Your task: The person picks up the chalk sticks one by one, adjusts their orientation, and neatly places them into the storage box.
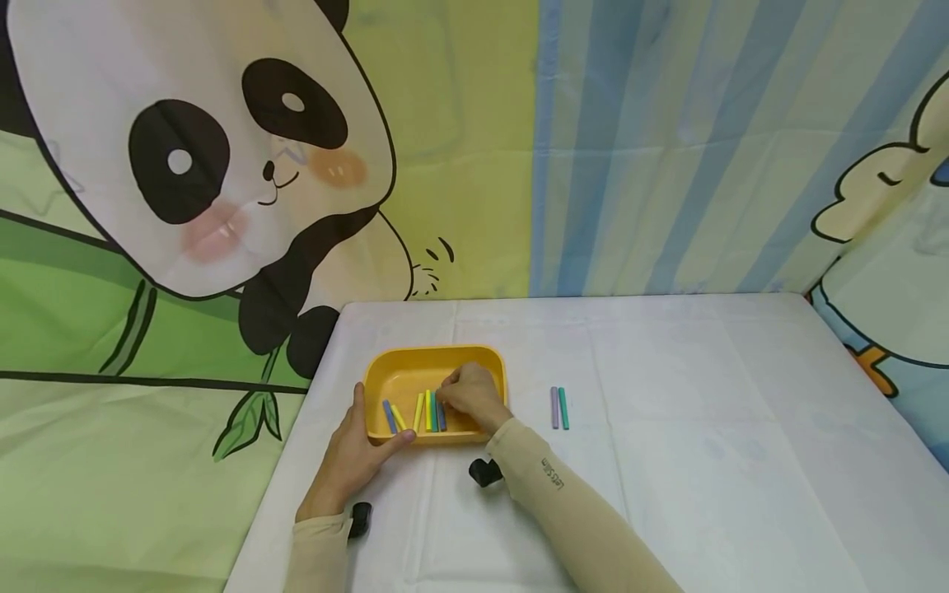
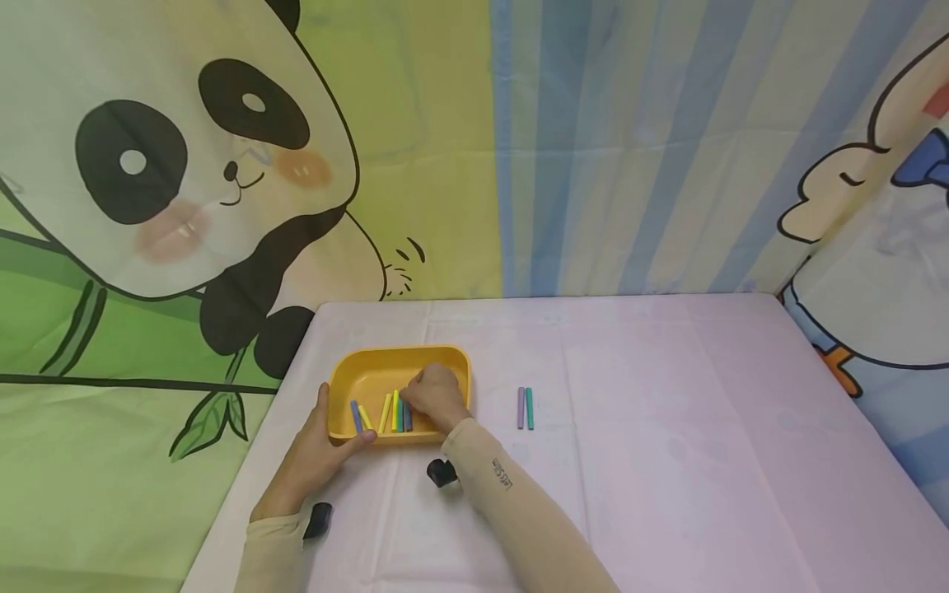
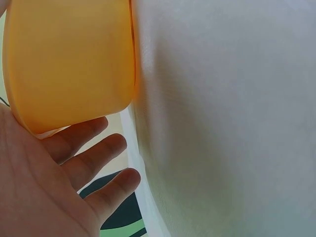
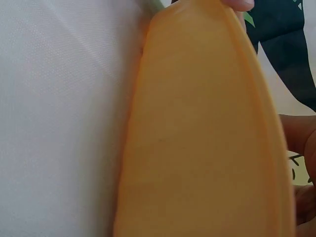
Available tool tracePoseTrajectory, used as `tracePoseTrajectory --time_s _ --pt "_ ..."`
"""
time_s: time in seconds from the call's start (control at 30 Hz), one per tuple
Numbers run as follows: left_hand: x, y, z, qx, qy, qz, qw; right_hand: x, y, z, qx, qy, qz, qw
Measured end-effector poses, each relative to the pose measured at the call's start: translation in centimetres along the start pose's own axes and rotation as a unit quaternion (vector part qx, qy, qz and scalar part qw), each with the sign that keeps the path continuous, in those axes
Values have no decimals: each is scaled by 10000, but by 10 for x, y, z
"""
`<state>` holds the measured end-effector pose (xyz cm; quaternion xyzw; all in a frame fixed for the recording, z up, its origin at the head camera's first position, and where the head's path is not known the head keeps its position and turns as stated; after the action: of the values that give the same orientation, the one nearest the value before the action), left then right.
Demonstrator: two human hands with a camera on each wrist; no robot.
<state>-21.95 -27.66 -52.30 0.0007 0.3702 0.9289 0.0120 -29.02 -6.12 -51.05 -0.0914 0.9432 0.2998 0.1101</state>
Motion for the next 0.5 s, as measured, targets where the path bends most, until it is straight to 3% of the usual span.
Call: tracePoseTrajectory --time_s 0.5 --pt "0 -1 -1 -82 56 -28 9999 -20 26 -18 849 153 -79 9962"
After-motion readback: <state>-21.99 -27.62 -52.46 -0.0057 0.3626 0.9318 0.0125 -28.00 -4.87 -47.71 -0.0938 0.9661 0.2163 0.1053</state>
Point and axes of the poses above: each hand's wrist, its own x-axis towards the middle knuckle, its own y-axis out of the back of the hand, z = x × y, the point moved 10 cm from there along x, towards the middle knuckle, and after that the axes turned 6 degrees about -x, right-handed, at the moved point
